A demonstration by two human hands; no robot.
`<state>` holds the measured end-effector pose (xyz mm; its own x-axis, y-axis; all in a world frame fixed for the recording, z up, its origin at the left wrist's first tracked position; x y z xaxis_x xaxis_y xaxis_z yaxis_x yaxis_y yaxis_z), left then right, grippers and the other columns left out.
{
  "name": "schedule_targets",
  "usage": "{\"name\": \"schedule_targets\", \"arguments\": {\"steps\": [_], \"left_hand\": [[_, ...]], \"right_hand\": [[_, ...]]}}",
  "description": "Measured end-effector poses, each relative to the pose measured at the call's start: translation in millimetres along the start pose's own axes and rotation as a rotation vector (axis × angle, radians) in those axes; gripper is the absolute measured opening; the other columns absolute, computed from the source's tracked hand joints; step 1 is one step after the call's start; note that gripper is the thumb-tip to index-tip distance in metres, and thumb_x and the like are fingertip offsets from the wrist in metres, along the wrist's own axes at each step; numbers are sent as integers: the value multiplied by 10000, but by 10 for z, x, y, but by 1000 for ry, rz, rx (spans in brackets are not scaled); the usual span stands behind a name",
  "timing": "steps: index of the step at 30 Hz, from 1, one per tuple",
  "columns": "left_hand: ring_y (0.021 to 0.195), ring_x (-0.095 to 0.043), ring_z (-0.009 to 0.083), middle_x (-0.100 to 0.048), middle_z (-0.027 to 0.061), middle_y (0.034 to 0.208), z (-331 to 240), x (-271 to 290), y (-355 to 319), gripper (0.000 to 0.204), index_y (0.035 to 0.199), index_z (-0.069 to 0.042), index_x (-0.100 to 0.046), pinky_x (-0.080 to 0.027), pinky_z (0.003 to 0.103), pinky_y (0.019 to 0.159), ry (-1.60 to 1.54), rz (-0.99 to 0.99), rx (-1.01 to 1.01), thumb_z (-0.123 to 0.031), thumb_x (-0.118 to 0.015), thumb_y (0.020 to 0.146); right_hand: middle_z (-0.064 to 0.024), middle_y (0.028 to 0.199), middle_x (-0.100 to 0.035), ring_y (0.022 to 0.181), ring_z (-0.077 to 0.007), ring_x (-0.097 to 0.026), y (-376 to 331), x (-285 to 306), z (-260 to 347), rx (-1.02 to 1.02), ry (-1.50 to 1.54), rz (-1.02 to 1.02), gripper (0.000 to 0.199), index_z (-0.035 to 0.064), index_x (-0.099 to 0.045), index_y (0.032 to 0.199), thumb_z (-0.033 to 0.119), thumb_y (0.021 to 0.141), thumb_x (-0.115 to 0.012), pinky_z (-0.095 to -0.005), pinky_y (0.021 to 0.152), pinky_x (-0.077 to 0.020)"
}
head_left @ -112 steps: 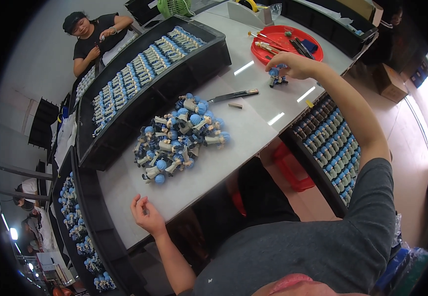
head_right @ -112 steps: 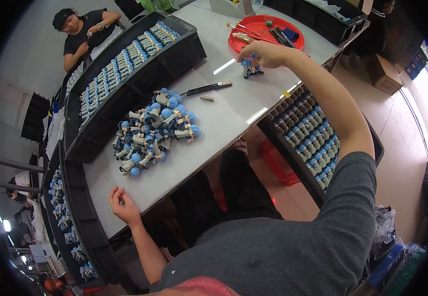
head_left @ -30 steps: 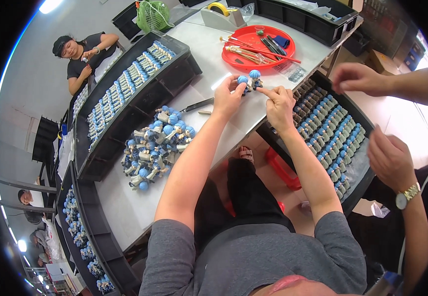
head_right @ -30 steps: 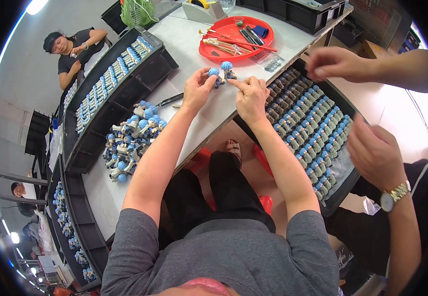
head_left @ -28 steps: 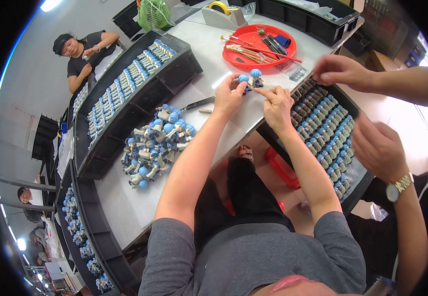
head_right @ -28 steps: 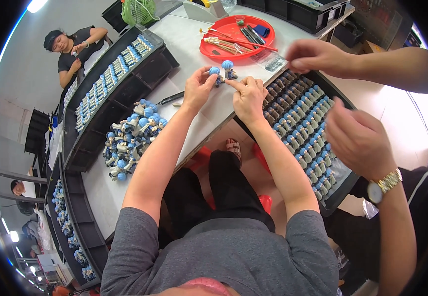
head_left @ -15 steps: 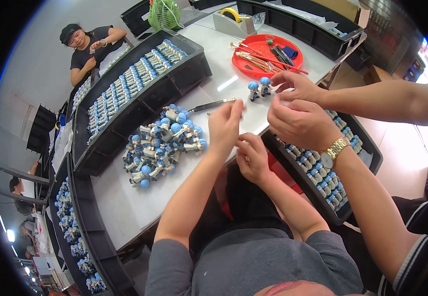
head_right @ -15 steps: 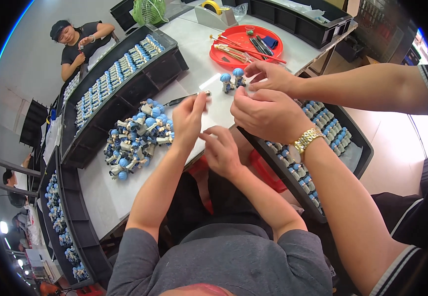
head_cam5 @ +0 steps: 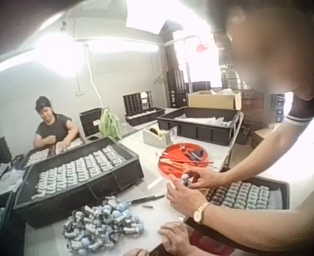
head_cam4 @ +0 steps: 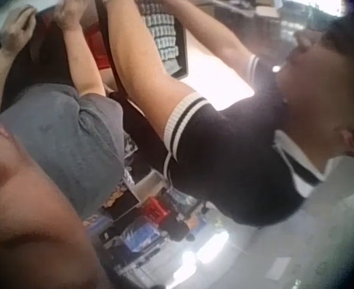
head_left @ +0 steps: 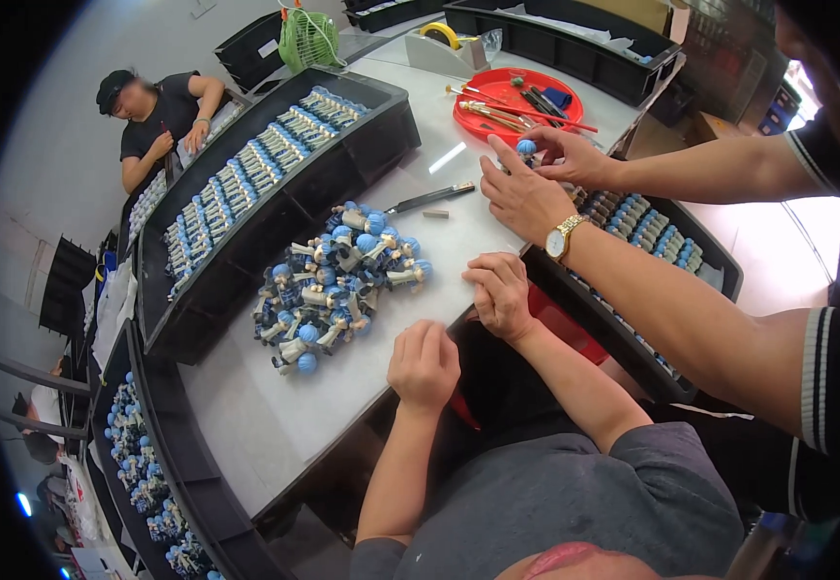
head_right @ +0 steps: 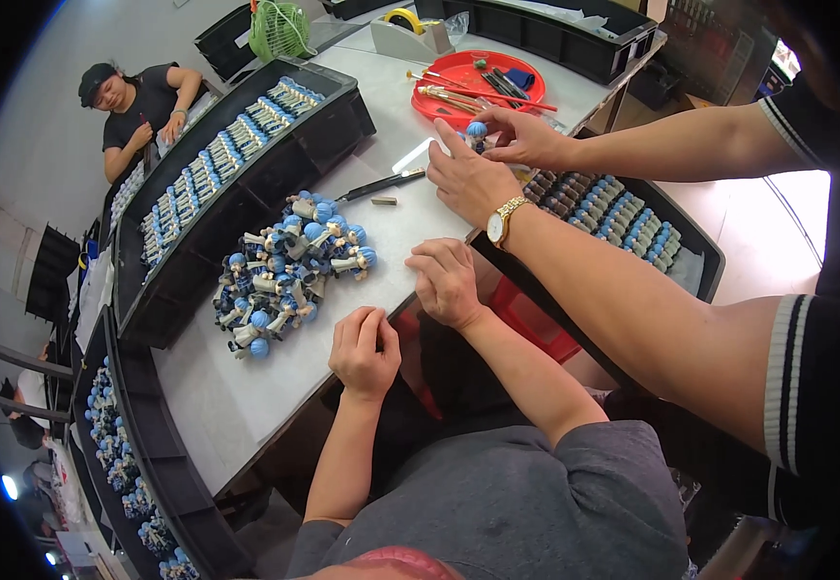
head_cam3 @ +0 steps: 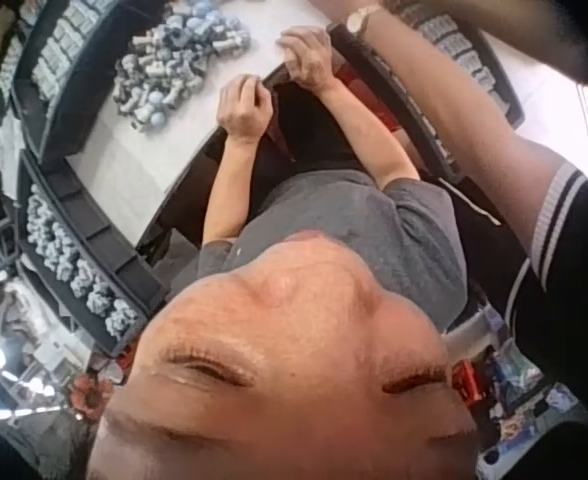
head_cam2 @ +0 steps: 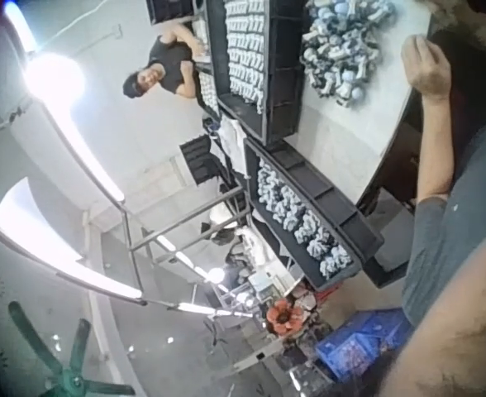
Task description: The person assembles and inspects small toy figurines by hand on a production line.
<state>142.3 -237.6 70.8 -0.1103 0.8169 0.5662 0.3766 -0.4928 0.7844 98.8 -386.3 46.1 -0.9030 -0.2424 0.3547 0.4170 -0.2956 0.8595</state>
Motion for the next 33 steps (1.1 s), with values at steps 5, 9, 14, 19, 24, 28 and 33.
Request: {"name": "schedule_targets", "arguments": {"steps": [5, 9, 14, 19, 24, 28, 33], "left_hand": [[714, -573, 250, -591, 71, 825, 53, 18, -31, 145, 820, -42, -599, -479, 314, 625, 0, -6, 6, -23, -603, 676], [708, -570, 254, -590, 61, 821, 4, 35, -10, 129, 806, -48, -590, -478, 312, 615, 36, 2, 20, -32, -600, 678], [708, -567, 257, -587, 64, 820, -10, 0, -20, 138, 821, -51, -595, -480, 318, 619, 27, -1, -9, -31, -598, 684], [709, -569, 257, -587, 70, 825, -13, -15, -43, 140, 829, -50, -601, -481, 324, 621, 35, 15, -15, -28, -598, 690], [702, -569, 257, -590, 72, 828, -18, -25, -35, 138, 821, -43, -607, -480, 324, 612, 47, 2, -37, -11, -600, 687], [697, -569, 260, -592, 74, 828, -17, -25, -43, 142, 823, -42, -609, -479, 322, 604, 58, 3, -44, -7, -600, 685], [691, -570, 262, -595, 77, 826, -28, -35, -50, 140, 817, -42, -611, -480, 323, 602, 63, -1, -49, 0, -597, 684]], "right_hand": [[-77, 869, -578, 866, -236, -525, 92, -9, 144, -31, -43, 50, 244, 45, -612, 930, 19, 706, -520, -334, 778, -407], [-89, 776, -609, 611, -135, -530, 589, -109, 465, -671, 626, 41, 731, -17, -115, 1393, 40, 784, -516, -241, 578, -451], [-130, 792, -623, 543, -103, -503, 1094, -368, 86, -1162, 1016, -124, 902, -35, 123, 1364, 47, 752, -535, -219, 438, -398], [-161, 884, -613, 535, -122, -507, 1175, -158, -17, -1109, 1084, -349, 877, -42, 140, 1338, 52, 752, -505, -229, 417, -384], [-153, 927, -609, 534, -152, -530, 1336, -193, -400, -1278, 1257, -452, 884, 34, 206, 1345, 75, 764, -458, -250, 427, -417], [-160, 978, -620, 584, -188, -563, 1369, -339, -539, -1415, 1290, -562, 200, 10, -447, 943, 64, 751, -462, -289, 488, -457], [-158, 975, -619, 575, -203, -568, 1391, -239, -537, -1403, 1326, -659, 190, 7, -460, 932, 57, 749, -456, -290, 489, -464]]}}
Point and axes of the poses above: each hand's wrist, its own y-axis towards the middle knuckle, its own x-axis out of the back of the hand, z = x × y, the point moved 4 cm from there along y, towards the middle knuckle
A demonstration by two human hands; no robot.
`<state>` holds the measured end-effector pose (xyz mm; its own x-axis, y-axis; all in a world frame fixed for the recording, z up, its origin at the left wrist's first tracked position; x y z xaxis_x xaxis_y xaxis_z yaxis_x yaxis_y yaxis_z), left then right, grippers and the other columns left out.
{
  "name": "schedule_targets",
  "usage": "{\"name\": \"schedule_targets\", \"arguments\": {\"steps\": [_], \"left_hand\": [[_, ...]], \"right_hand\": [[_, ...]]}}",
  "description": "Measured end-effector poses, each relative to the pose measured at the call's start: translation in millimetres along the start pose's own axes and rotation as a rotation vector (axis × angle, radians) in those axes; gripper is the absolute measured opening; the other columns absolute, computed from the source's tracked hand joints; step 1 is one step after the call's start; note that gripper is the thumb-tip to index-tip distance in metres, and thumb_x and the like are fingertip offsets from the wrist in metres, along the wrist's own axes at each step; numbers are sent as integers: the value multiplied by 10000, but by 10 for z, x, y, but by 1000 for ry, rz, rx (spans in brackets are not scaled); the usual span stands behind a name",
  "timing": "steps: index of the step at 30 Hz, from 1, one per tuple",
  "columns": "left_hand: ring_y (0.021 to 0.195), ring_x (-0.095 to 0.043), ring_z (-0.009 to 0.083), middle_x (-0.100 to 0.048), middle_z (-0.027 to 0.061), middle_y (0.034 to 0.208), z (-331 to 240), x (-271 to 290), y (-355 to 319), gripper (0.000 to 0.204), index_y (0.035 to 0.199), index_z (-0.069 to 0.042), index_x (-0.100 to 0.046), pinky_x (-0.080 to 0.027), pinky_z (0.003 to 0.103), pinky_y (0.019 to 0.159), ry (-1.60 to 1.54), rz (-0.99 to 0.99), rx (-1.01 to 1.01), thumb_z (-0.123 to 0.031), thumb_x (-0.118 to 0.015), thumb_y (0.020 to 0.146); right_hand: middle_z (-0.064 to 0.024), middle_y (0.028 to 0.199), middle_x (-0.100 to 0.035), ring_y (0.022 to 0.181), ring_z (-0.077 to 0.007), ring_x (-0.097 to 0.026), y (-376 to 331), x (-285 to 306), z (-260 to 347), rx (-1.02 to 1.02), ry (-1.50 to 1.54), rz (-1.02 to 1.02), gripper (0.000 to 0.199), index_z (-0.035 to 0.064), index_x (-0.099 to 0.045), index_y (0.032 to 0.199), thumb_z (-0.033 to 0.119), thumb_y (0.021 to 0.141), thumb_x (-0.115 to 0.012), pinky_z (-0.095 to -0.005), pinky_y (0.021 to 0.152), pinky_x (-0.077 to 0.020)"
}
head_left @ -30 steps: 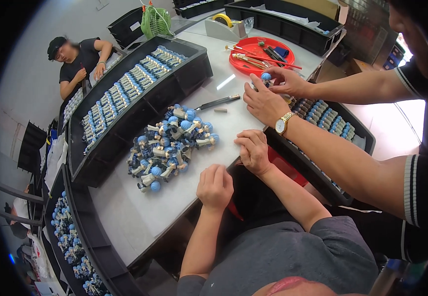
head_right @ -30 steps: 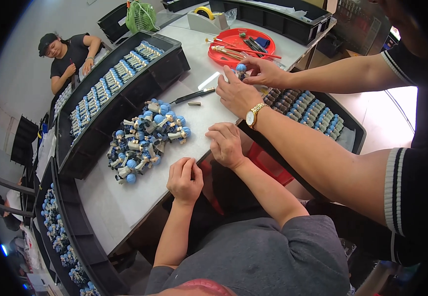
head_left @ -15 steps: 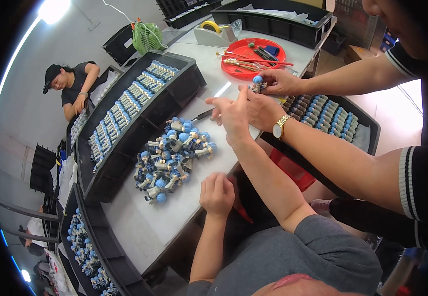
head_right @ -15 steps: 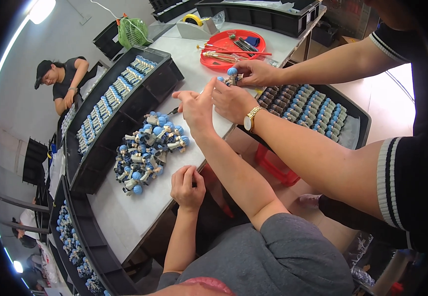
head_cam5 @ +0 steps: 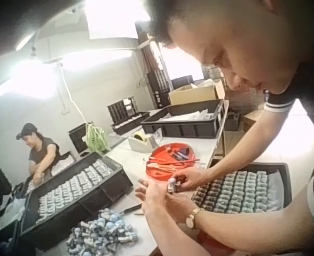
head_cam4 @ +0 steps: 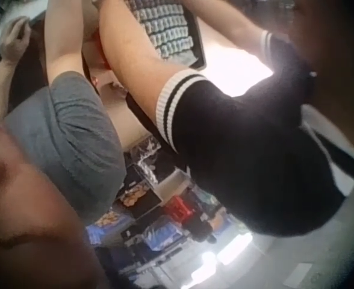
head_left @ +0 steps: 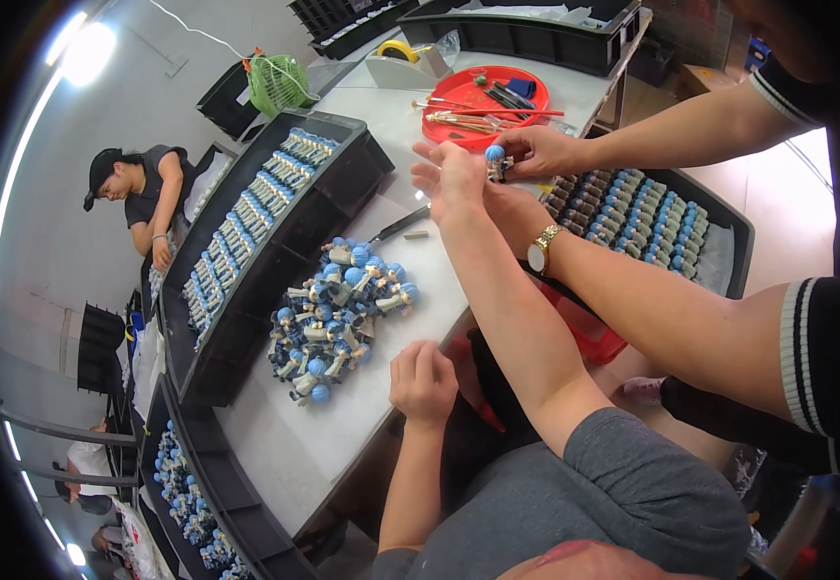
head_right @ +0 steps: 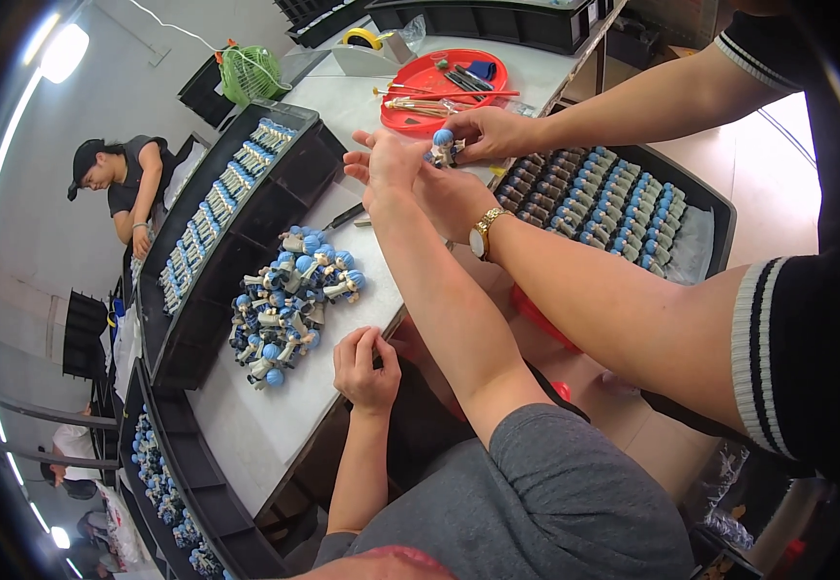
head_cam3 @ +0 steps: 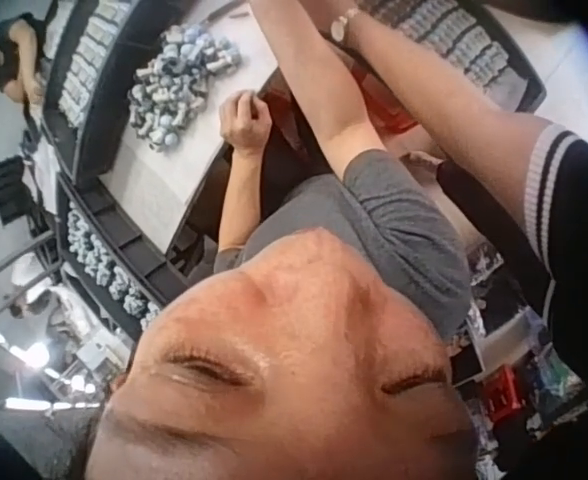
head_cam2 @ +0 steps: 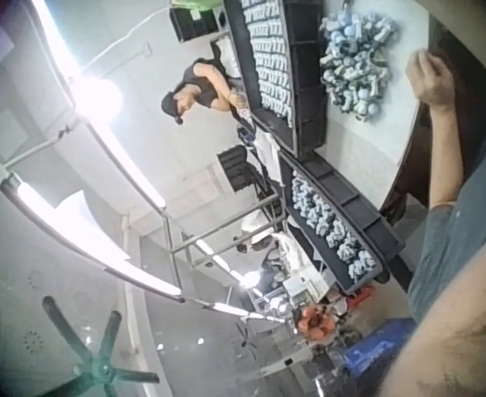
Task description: The person assembles and inspects small toy figurines by hand on a production line.
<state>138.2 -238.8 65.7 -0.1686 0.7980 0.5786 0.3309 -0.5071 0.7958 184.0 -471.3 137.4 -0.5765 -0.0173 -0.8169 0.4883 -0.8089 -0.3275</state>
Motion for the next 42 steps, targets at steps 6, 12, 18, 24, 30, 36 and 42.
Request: {"name": "schedule_targets", "arguments": {"steps": [6, 12, 18, 24, 30, 36, 42], "left_hand": [[689, -571, 265, -595, 80, 826, 31, 1, -6, 135, 815, -40, -609, -482, 322, 602, 20, -3, 3, 1, -596, 687], [724, -577, 262, -605, 94, 837, -5, -4, 5, 140, 823, -32, -630, -481, 333, 638, 23, 61, 57, 4, -609, 689], [754, -576, 273, -605, 103, 850, 23, 10, -12, 177, 846, -28, -636, -477, 344, 660, 2, 72, 61, -9, -627, 670], [718, -571, 276, -596, 89, 855, 17, 13, -16, 167, 829, -28, -617, -480, 342, 625, 17, 46, 30, -40, -630, 663], [726, -574, 278, -599, 93, 861, 2, -4, -13, 174, 838, -25, -622, -483, 343, 630, 13, 55, 34, -35, -627, 664], [758, -574, 290, -602, 113, 870, 5, 15, -20, 210, 869, -15, -629, -479, 355, 670, -6, 55, 48, -26, -623, 659], [780, -568, 299, -596, 132, 868, 20, 16, -26, 225, 890, -4, -630, -471, 370, 697, -23, 63, 58, -16, -608, 667]], "right_hand": [[-166, 903, -611, 533, -185, -558, -424, -64, -54, 155, 6, 139, 484, 5, -305, 1216, 17, 755, -454, -253, 414, -434], [-78, 808, -592, 570, -76, -519, -875, 318, -719, 349, -477, 657, 560, 17, -264, 1318, 10, 813, -506, -206, 478, -423], [-16, 695, -549, 569, -36, -471, -706, 639, -960, 309, -629, 611, 325, 2, -476, 1140, 21, 818, -517, -187, 534, -406], [20, 676, -504, 591, -29, -460, -781, 661, -983, 418, -730, 676, 228, 10, -533, 1051, 8, 825, -502, -177, 529, -390], [25, 663, -492, 572, -31, -440, -806, 657, -931, 484, -769, 670, 194, 20, -559, 1005, 4, 819, -507, -193, 516, -383], [33, 597, -460, 539, -30, -409, -841, 634, -915, 510, -764, 668, 167, 19, -567, 977, 4, 822, -508, -198, 489, -361], [32, 592, -454, 534, -27, -394, -829, 643, -964, 508, -756, 677, 152, 5, -571, 961, -2, 825, -505, -197, 480, -353]]}}
Point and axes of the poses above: each hand's wrist, its own y-axis towards the middle knuckle, its own x-axis out of the back of the hand, z = x × y, the point moved 4 cm from there along y, towards the middle knuckle
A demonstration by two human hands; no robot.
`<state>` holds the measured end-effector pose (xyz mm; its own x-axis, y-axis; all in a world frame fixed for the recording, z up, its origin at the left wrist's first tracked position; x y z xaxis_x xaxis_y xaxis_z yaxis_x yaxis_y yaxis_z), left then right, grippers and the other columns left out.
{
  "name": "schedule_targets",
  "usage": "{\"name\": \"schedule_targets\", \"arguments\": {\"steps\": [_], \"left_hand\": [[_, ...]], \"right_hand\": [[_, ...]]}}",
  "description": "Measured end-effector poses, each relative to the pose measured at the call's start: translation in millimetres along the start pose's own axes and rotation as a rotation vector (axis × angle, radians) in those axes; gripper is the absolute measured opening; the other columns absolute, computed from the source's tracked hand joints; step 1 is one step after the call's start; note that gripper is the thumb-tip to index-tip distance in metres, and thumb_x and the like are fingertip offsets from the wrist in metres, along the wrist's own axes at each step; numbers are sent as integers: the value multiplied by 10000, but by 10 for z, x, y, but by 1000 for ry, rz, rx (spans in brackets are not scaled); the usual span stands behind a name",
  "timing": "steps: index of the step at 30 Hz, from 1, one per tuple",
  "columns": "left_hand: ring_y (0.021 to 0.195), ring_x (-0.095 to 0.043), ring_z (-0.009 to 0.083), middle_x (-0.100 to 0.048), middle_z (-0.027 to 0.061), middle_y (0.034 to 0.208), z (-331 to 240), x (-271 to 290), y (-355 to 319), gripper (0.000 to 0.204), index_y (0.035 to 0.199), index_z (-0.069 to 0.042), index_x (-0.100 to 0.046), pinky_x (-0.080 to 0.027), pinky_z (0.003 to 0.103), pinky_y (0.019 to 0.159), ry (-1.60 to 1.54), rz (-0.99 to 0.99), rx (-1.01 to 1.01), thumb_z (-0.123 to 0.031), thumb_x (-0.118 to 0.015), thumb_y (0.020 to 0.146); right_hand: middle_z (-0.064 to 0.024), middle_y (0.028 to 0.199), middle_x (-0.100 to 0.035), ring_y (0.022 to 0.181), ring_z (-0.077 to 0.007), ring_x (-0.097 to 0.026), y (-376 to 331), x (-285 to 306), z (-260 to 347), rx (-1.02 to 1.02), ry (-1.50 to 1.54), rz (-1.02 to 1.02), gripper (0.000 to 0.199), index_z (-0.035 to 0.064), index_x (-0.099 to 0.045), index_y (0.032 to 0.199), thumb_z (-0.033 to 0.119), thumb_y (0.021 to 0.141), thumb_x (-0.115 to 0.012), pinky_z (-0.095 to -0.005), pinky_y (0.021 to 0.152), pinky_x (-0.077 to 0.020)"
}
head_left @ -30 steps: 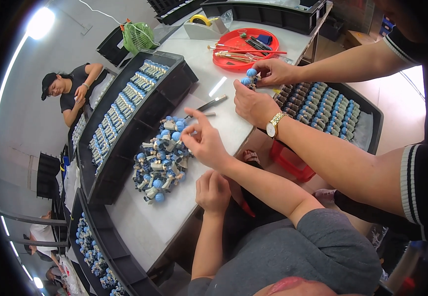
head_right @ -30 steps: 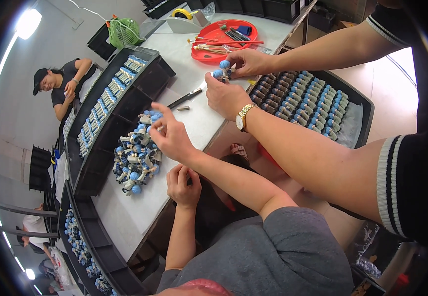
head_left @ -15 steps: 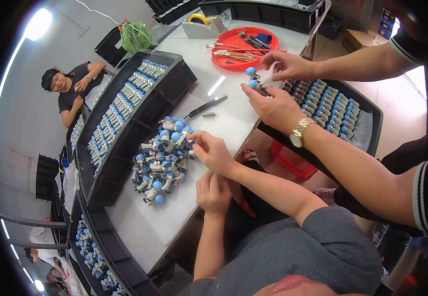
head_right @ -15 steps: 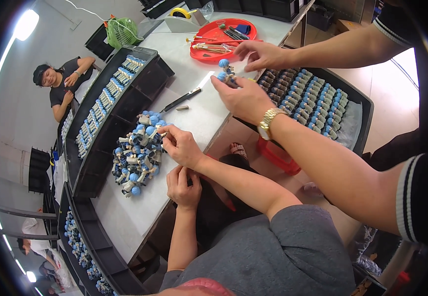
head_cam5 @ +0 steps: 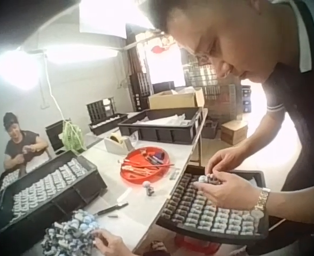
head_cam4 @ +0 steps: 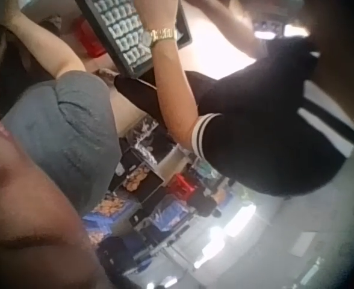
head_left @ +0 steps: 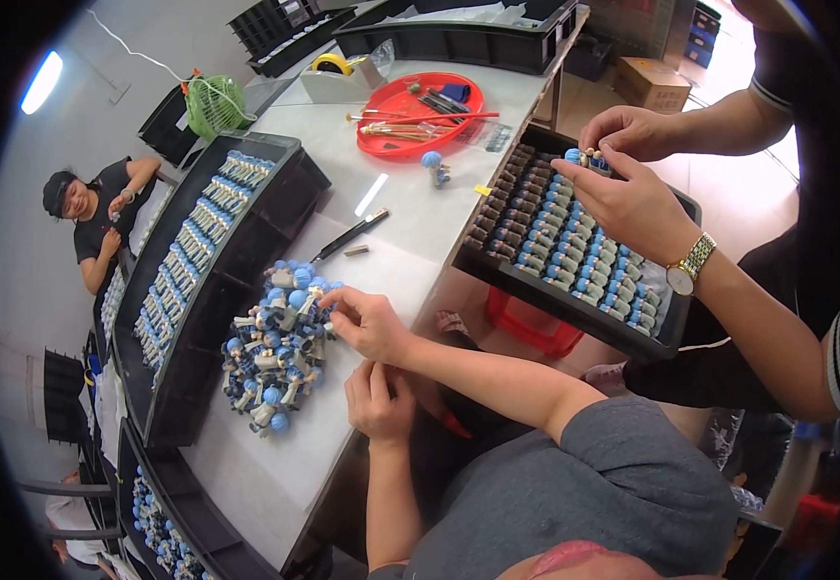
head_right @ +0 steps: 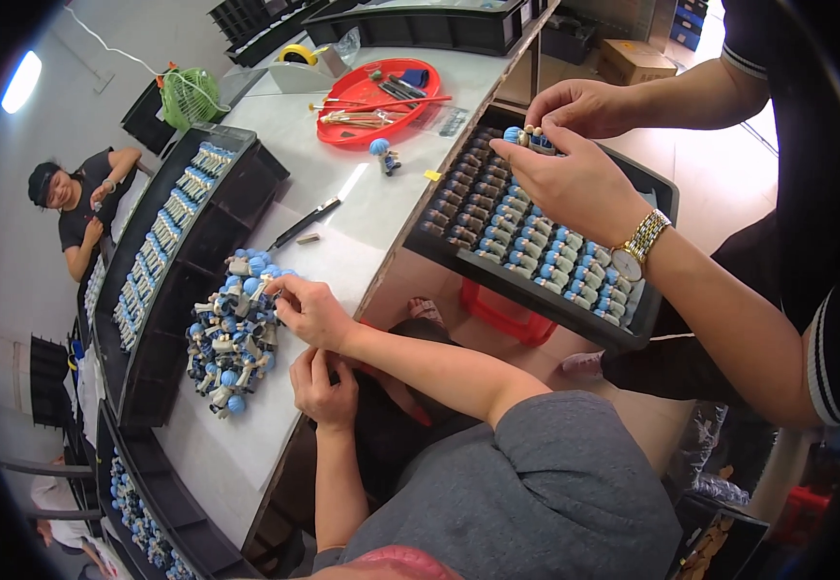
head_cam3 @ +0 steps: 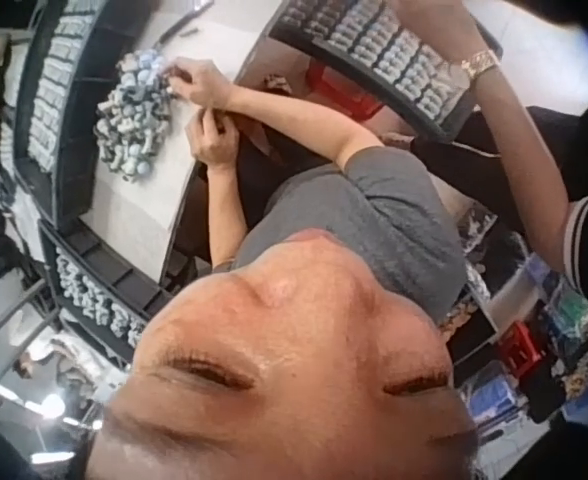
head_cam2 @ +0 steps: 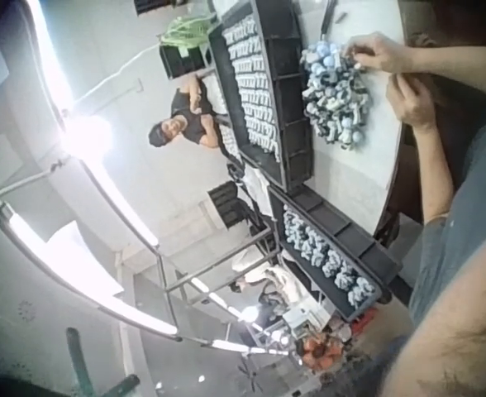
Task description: The person assembles and inspects small toy figurines by hand on a production line.
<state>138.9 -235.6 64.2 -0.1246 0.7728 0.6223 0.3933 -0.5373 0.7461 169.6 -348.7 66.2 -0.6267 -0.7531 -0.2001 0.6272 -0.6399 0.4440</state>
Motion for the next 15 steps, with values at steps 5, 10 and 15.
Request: {"name": "schedule_targets", "arguments": {"steps": [5, 10, 15], "left_hand": [[780, -577, 284, -610, 107, 903, -4, 0, 3, 207, 892, -5, -628, -479, 352, 683, 11, -5, -22, -45, -621, 689], [773, -578, 280, -610, 108, 904, -6, 15, -6, 206, 888, -1, -628, -480, 346, 673, 12, 0, -18, -44, -615, 686], [761, -573, 281, -603, 112, 881, 7, 24, 8, 198, 876, 0, -630, -478, 352, 663, 6, -8, -4, -29, -617, 681]], "right_hand": [[29, 605, -464, 542, -28, -397, -3, 13, 12, -5, -19, 9, 150, -5, -570, 964, 1, 830, -504, -196, 483, -352], [-20, 562, -472, 517, -78, -428, -9, -6, 38, -18, -3, -3, 123, -13, -574, 910, 19, 805, -518, -243, 488, -382], [38, 618, -464, 553, -23, -399, -12, -14, 41, -25, -24, 47, 144, -1, -569, 964, -1, 834, -507, -187, 490, -350]]}}
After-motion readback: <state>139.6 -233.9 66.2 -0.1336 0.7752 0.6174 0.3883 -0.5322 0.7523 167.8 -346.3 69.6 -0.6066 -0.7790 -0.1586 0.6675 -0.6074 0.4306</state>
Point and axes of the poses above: each hand's wrist, its own y-axis towards the middle knuckle, its own x-axis out of the back of the hand, z = x × y, the point moved 4 cm from there along y, towards the middle knuckle
